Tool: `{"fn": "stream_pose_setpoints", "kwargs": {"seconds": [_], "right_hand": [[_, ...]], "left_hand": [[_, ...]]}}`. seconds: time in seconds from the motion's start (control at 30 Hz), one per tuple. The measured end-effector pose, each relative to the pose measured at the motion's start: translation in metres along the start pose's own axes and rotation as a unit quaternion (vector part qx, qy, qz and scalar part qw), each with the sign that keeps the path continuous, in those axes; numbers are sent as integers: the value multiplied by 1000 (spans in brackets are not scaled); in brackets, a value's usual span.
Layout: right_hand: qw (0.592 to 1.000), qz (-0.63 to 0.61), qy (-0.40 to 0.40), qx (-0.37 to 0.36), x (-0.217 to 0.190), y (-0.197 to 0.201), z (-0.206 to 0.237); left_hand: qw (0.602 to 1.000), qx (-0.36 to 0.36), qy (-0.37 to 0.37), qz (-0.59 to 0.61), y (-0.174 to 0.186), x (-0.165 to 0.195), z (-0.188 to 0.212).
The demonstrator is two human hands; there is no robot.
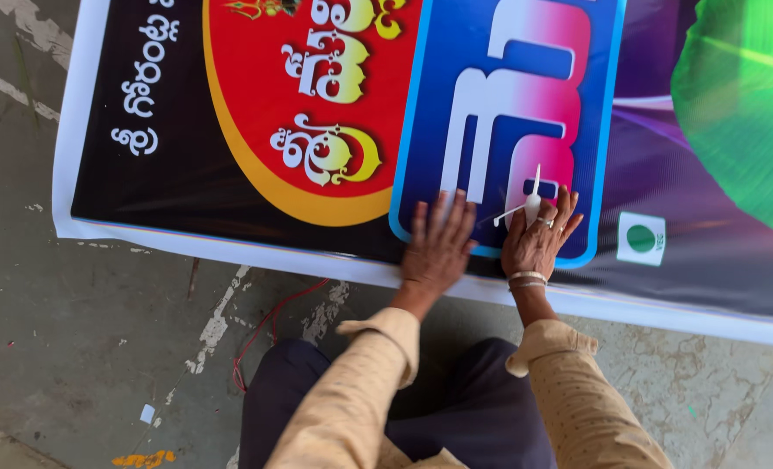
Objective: The person applies glue from a small bottle along the white border of a large printed banner laid on the ground, then presses the border down with their hands. The person works along the edges of the banner, smoothing the glued sections.
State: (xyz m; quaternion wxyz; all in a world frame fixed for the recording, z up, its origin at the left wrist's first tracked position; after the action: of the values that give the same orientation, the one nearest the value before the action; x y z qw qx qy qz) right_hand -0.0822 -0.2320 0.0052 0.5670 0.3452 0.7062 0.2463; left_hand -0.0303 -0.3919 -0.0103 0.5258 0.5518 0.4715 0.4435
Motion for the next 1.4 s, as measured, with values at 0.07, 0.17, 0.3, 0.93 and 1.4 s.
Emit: {"fn": "stream_pose_setpoints", "kwargs": {"seconds": [0.07,0.17,0.3,0.93,1.4], "right_hand": [[1000,8,0,-2,1,-1,1],[1000,10,6,-6,-2,-2,2],[1000,15,22,-12,-9,-1,5],[993,-101,41,-47,-142,-94,28],[992,-97,75,-36,-142,-103,33]], "left_hand": [[999,-39,0,-16,-3,-38,19],[998,-20,51,19,4,-96,52],[994,-11,95,-57,13,-110,69],[995,-20,95,-1,31,-120,66],[966,203,103,-123,78,-390,211]]}}
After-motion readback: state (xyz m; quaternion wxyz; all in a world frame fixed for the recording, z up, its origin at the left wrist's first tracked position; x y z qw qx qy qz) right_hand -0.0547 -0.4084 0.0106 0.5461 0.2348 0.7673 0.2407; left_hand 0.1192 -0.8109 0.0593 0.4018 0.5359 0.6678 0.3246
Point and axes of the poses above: each hand's wrist, its own z-axis away from the middle knuckle, its own y-axis out of the back of the hand, x = y × z, the point moved 6 cm from there along -z, towards the middle knuckle, and after that the axes turned 11 degrees about -z, right-handed, at the moved point
